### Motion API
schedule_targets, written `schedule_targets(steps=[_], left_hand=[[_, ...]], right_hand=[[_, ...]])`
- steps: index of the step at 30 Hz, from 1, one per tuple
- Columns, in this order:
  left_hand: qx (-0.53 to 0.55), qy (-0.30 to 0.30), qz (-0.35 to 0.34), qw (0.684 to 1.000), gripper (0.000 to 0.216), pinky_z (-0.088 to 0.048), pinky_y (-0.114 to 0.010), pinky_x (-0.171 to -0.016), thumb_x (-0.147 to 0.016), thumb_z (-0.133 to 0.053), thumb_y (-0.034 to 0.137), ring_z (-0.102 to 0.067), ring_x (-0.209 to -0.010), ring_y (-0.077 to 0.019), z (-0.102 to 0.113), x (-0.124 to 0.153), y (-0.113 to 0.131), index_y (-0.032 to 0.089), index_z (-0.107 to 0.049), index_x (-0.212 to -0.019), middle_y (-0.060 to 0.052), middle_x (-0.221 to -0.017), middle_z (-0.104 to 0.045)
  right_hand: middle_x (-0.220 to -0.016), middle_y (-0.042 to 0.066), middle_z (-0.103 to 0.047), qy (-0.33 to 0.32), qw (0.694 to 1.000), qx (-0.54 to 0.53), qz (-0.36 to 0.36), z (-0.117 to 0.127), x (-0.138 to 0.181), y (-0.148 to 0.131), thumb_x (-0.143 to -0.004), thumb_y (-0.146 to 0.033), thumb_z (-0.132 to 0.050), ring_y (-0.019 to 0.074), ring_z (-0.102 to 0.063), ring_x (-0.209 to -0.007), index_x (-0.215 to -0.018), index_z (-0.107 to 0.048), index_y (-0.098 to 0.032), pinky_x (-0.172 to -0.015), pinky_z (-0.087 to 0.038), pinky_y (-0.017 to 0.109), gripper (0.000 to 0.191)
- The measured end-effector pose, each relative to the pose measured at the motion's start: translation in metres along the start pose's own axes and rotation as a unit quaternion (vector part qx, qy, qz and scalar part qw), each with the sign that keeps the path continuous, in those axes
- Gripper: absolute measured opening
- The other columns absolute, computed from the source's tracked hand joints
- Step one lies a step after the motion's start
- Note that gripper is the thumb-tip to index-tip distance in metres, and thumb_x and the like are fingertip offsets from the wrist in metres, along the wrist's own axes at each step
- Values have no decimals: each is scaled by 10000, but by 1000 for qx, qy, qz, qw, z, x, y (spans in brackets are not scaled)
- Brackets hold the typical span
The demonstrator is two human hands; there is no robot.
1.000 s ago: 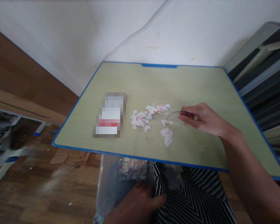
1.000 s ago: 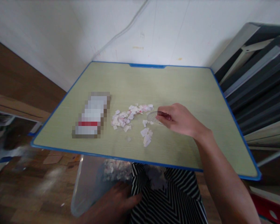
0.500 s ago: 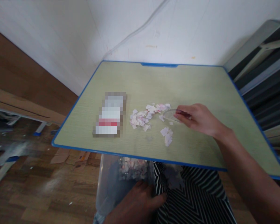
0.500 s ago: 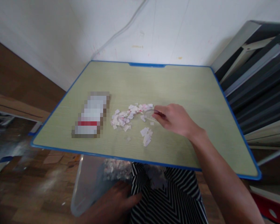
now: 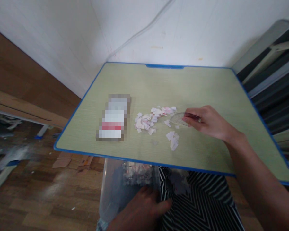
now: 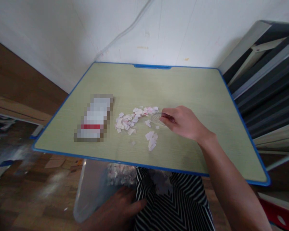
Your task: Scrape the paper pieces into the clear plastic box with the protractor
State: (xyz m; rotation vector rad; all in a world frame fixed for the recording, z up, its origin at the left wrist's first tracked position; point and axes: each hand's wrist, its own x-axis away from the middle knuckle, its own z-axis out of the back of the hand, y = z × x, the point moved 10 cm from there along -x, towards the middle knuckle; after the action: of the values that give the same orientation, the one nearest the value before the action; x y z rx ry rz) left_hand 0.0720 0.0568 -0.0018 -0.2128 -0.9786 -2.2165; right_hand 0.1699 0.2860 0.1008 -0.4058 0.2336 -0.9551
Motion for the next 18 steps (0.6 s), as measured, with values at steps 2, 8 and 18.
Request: schedule_targets(steps=[2, 8, 18], left_hand=[[-4, 6, 11, 1000, 497, -437, -384, -887, -877, -587, 64, -555, -1048, -269, 1, 1, -1, 276, -461, -1309, -89, -1156, -583], [-4, 14, 11, 1000, 506, -453, -355, -847, -862, -583, 45, -557, -1035, -262, 3, 2, 2, 277, -455, -1293, -82, -1158, -575], [5, 14, -3, 1000, 479, -456, -362, -845, -877, -549, 49, -549, -1025, -256, 2, 2, 1, 278, -453, -1287, -71, -1143, -573]], right_hand=[[-493, -19, -435, 7, 1000, -1, 1, 1, 0, 0, -865, -339, -446, 119, -396, -453, -596, -434, -219, -487, -238, 281, 294], [-485, -20, -424, 8, 1000, -2, 7, 2, 0, 0, -867, -349, -446, 115, -381, -450, -598, -426, -219, -485, -235, 279, 300], [-493, -21, -425, 8, 1000, 5, 1, 3, 0, 2, -867, -348, -442, 115, -375, -455, -594, -415, -218, -497, -223, 282, 304]])
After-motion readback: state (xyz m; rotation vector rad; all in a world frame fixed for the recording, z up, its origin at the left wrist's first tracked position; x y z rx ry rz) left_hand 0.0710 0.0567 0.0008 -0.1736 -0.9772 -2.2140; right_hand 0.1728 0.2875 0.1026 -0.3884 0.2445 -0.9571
